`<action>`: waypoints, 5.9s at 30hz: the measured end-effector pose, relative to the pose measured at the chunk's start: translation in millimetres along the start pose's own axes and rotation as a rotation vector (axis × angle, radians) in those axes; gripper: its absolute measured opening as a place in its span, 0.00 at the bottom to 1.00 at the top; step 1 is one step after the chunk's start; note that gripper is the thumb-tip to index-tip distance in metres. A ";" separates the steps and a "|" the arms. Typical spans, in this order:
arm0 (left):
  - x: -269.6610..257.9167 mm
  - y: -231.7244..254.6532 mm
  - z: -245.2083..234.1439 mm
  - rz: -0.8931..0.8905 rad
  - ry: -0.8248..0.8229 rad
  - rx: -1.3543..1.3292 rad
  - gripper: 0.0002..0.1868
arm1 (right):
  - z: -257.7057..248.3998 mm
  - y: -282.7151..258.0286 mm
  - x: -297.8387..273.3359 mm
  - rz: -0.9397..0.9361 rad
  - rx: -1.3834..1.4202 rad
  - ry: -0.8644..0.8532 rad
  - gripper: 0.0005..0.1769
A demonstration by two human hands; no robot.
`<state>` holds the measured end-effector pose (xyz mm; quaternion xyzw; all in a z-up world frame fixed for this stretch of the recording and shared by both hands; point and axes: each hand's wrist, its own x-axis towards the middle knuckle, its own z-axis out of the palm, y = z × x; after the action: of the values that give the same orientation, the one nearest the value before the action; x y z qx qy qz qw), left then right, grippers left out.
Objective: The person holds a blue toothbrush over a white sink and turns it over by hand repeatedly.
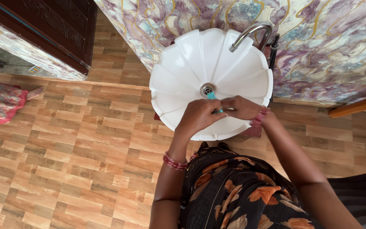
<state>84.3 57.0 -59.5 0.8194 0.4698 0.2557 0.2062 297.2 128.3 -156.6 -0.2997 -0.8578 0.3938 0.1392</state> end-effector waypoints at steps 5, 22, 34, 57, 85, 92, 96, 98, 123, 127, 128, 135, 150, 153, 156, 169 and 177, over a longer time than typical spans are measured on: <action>-0.1 21.4 -16.6 -0.030 -0.104 -0.161 0.15 | -23.3 -24.2 -36.5 0.099 -0.118 -0.138 0.17; 39.1 25.0 27.2 0.116 -0.188 -0.301 0.17 | -36.2 5.2 -58.7 0.189 -0.184 0.063 0.17; 47.7 33.2 36.4 0.223 -0.154 -0.417 0.18 | -61.2 -7.5 -68.2 0.364 -0.393 -0.081 0.15; 41.2 -3.7 83.2 -0.088 -0.196 0.057 0.13 | 20.7 82.2 -9.0 0.078 -0.184 0.284 0.11; 36.1 -15.8 115.2 0.065 -0.007 0.236 0.24 | 67.4 119.6 10.8 0.012 -0.425 0.335 0.21; 77.3 -43.5 104.2 0.011 0.108 0.302 0.22 | 18.8 107.6 61.2 0.043 -0.467 0.557 0.19; 70.2 -51.7 100.7 0.005 0.177 0.233 0.27 | 30.2 114.1 76.3 0.088 -0.452 0.497 0.20; 38.8 -59.6 107.4 0.037 0.160 0.251 0.21 | 69.1 119.5 69.6 0.122 -0.448 0.352 0.24; 61.4 -116.6 98.9 -0.028 0.215 0.477 0.20 | 56.6 138.1 136.6 0.132 -0.543 0.468 0.22; 74.8 -111.4 86.6 -0.079 0.193 0.480 0.15 | 32.4 119.0 144.0 0.060 -0.674 0.602 0.18; 67.2 -107.1 86.9 -0.081 0.174 0.427 0.18 | 44.8 116.6 132.7 0.116 -0.630 0.559 0.20; 10.0 -87.0 97.2 -0.098 -0.113 0.379 0.30 | 109.6 111.9 89.3 0.239 -0.542 0.366 0.25; -13.9 -77.6 81.1 -0.226 -0.163 0.440 0.32 | 127.1 97.0 98.0 0.150 -0.266 0.216 0.15; 21.5 -101.5 70.0 -0.155 0.073 0.495 0.25 | 74.8 99.9 145.9 -0.140 -0.559 0.433 0.13; 50.7 -110.4 57.7 -0.204 0.133 0.488 0.14 | 44.8 86.1 171.6 -0.182 -0.744 0.481 0.07; -9.3 -111.4 46.8 -0.292 0.093 0.327 0.22 | 96.8 73.7 169.7 -0.245 -0.365 0.401 0.16; -33.5 -118.5 45.4 -0.300 0.054 0.341 0.26 | 118.5 59.9 163.1 0.084 -0.143 0.251 0.21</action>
<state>19.0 79.3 -171.2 0.7563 0.6280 0.1611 0.0879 137.6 190.4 -278.7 -0.3914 -0.8461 0.2968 0.2070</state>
